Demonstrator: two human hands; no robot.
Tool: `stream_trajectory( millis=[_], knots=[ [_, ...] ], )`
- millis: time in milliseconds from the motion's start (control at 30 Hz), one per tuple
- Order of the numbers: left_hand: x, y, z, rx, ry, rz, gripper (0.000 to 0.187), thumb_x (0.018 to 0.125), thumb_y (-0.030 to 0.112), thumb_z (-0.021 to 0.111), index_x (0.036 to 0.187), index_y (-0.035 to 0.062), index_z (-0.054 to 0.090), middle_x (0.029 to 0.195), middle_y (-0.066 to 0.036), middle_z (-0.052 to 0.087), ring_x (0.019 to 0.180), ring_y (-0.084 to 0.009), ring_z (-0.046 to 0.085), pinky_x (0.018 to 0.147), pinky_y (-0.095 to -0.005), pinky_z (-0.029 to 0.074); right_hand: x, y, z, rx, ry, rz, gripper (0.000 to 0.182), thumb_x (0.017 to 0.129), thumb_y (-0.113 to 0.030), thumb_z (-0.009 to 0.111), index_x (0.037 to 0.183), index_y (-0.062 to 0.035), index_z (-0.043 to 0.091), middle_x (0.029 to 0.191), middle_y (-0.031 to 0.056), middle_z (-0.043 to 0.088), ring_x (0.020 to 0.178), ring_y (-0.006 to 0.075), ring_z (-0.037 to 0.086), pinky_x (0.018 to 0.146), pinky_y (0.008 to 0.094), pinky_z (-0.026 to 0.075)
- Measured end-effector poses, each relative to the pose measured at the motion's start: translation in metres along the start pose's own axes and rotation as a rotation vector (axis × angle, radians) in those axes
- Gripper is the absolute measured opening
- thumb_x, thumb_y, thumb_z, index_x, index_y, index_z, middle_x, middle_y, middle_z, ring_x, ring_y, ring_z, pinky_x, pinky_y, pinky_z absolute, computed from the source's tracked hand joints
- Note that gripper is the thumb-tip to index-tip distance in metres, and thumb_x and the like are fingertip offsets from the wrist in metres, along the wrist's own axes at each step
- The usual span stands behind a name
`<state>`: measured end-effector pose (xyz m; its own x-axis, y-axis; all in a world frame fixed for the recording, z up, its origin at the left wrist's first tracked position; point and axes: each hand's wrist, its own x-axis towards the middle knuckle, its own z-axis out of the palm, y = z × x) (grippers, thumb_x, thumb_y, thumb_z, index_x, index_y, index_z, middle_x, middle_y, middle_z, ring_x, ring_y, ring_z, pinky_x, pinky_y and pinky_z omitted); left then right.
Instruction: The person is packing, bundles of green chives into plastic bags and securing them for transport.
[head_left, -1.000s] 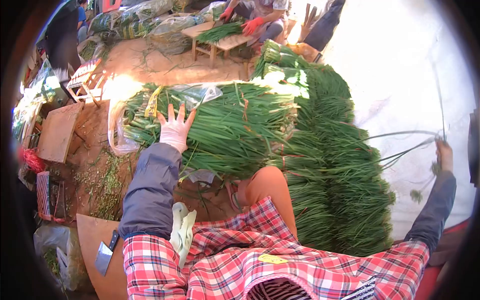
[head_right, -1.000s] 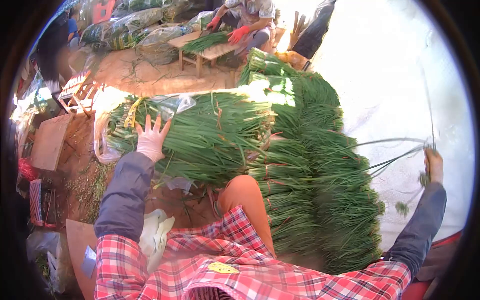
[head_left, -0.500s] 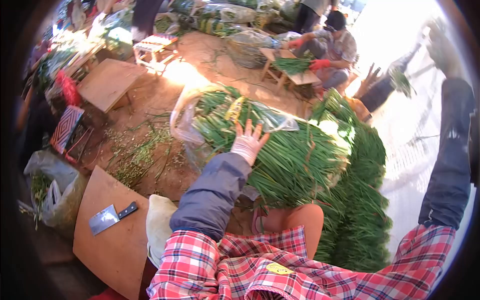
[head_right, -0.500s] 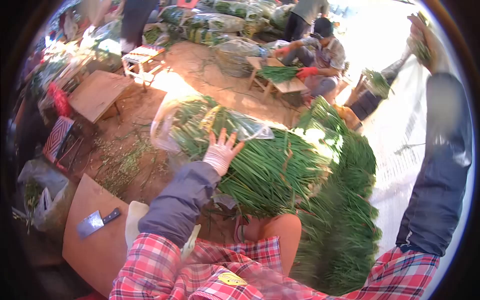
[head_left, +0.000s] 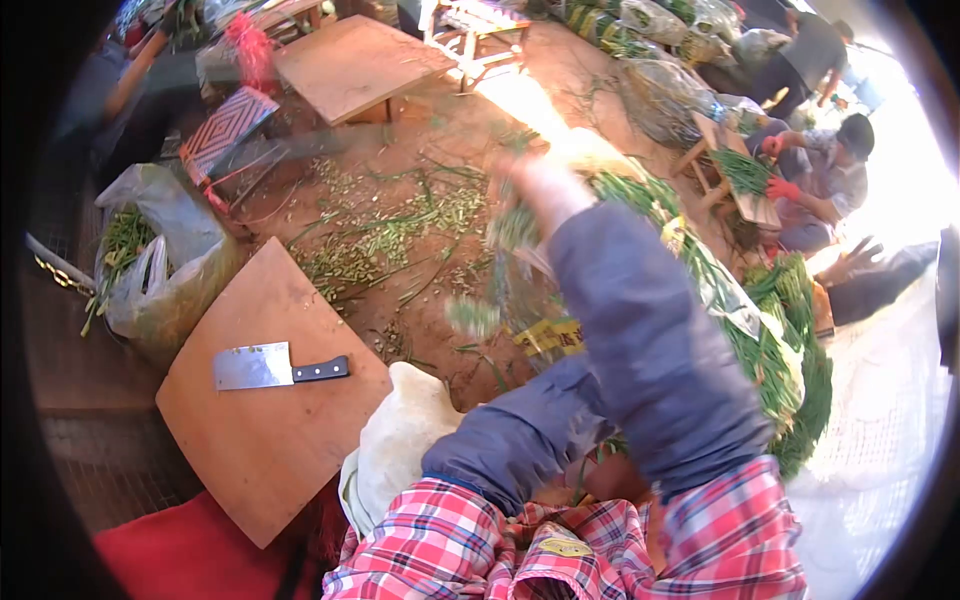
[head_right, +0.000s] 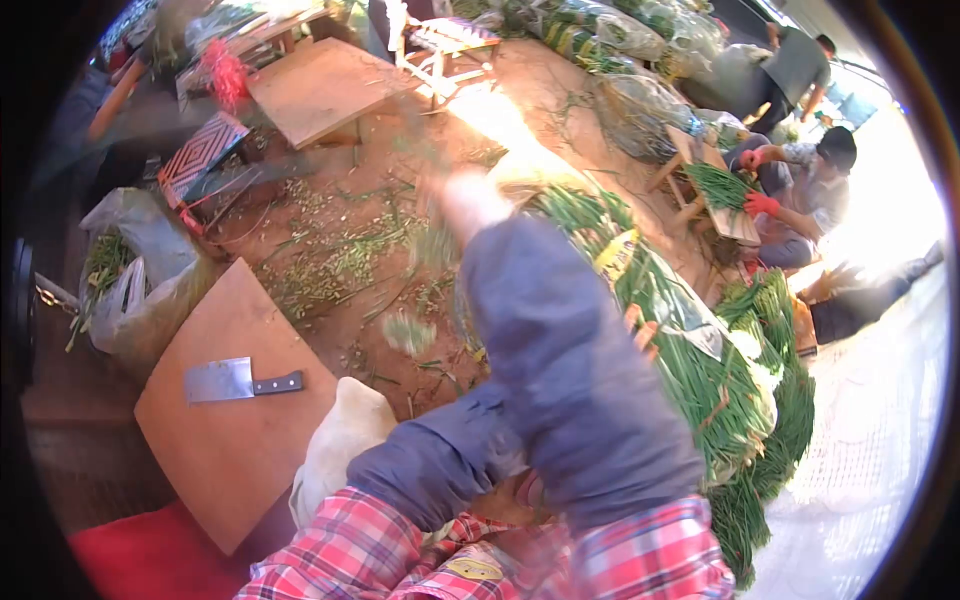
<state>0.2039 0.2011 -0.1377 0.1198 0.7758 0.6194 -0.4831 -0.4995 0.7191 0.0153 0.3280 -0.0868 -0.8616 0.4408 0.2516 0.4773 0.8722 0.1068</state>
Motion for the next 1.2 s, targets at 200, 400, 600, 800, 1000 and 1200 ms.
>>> stream_trajectory(
  millis=[200, 400, 600, 800, 1000, 1200],
  knots=[
    [-0.004, 0.021, -0.003, 1.686, -0.317, 0.088, 0.043, 0.082, 0.023, 0.046, 0.125, 0.0174, 0.048, 0.138, -0.009, 0.036, 0.132, -0.0335, 0.027, 0.107, -0.0631, 0.009, -0.087, -0.042, 0.122, 0.702, -0.377, 0.339, 0.025, 0.081, -0.014, 0.057, 0.102, -0.0005, 0.059, 0.080, 0.0111, 0.063, 0.069, 0.0194, 0.060, 0.060, 0.0302, 0.047],
    [-0.004, -0.015, -0.004, 1.540, -0.266, 0.114, 0.046, 0.079, 0.026, 0.046, 0.124, 0.0146, 0.045, 0.139, -0.013, 0.035, 0.131, -0.0345, 0.028, 0.106, -0.0639, 0.014, -0.062, -0.045, -0.009, 1.713, 0.113, 1.300, 0.022, 0.078, -0.003, 0.057, 0.099, -0.0069, 0.054, 0.077, 0.0059, 0.056, 0.058, 0.0133, 0.051, 0.048, 0.0267, 0.041],
    [-0.006, -0.009, -0.004, 1.463, -0.279, 0.090, 0.052, 0.079, 0.027, 0.045, 0.128, 0.0114, 0.036, 0.139, -0.015, 0.032, 0.131, -0.0351, 0.029, 0.105, -0.0658, 0.017, -0.088, -0.032, 0.023, 1.063, -0.169, 1.016, 0.030, 0.081, -0.012, 0.057, 0.109, -0.0042, 0.054, 0.080, 0.0142, 0.060, 0.064, 0.0211, 0.056, 0.055, 0.0340, 0.046],
    [-0.005, 0.030, -0.006, 1.655, -0.425, 0.063, 0.052, 0.079, 0.027, 0.045, 0.129, 0.0100, 0.041, 0.139, -0.017, 0.031, 0.131, -0.0390, 0.025, 0.105, -0.0658, 0.012, -0.101, -0.064, 0.015, 0.169, -0.972, 0.478, 0.034, 0.077, -0.024, 0.057, 0.106, -0.0062, 0.060, 0.104, 0.0194, 0.061, 0.101, 0.0360, 0.056, 0.085, 0.0422, 0.045],
    [-0.010, 0.034, -0.008, 1.685, -0.374, 0.122, 0.050, 0.079, 0.027, 0.046, 0.127, 0.0108, 0.046, 0.137, -0.015, 0.036, 0.130, -0.0393, 0.026, 0.106, -0.0643, 0.009, -0.104, -0.096, 0.019, 0.516, -0.884, 0.464, 0.057, 0.070, -0.042, 0.066, 0.111, -0.0026, 0.059, 0.113, 0.0202, 0.058, 0.103, 0.0341, 0.057, 0.086, 0.0392, 0.046],
    [-0.008, 0.031, -0.010, 1.659, -0.363, 0.147, 0.048, 0.081, 0.027, 0.045, 0.126, 0.0106, 0.046, 0.137, -0.016, 0.036, 0.130, -0.0377, 0.027, 0.105, -0.0648, 0.012, -0.095, -0.089, 0.007, 0.277, -1.248, 0.263, 0.057, 0.066, -0.053, 0.067, 0.095, -0.0034, 0.068, 0.100, 0.0169, 0.064, 0.095, 0.0297, 0.061, 0.081, 0.0385, 0.047]
  ],
)
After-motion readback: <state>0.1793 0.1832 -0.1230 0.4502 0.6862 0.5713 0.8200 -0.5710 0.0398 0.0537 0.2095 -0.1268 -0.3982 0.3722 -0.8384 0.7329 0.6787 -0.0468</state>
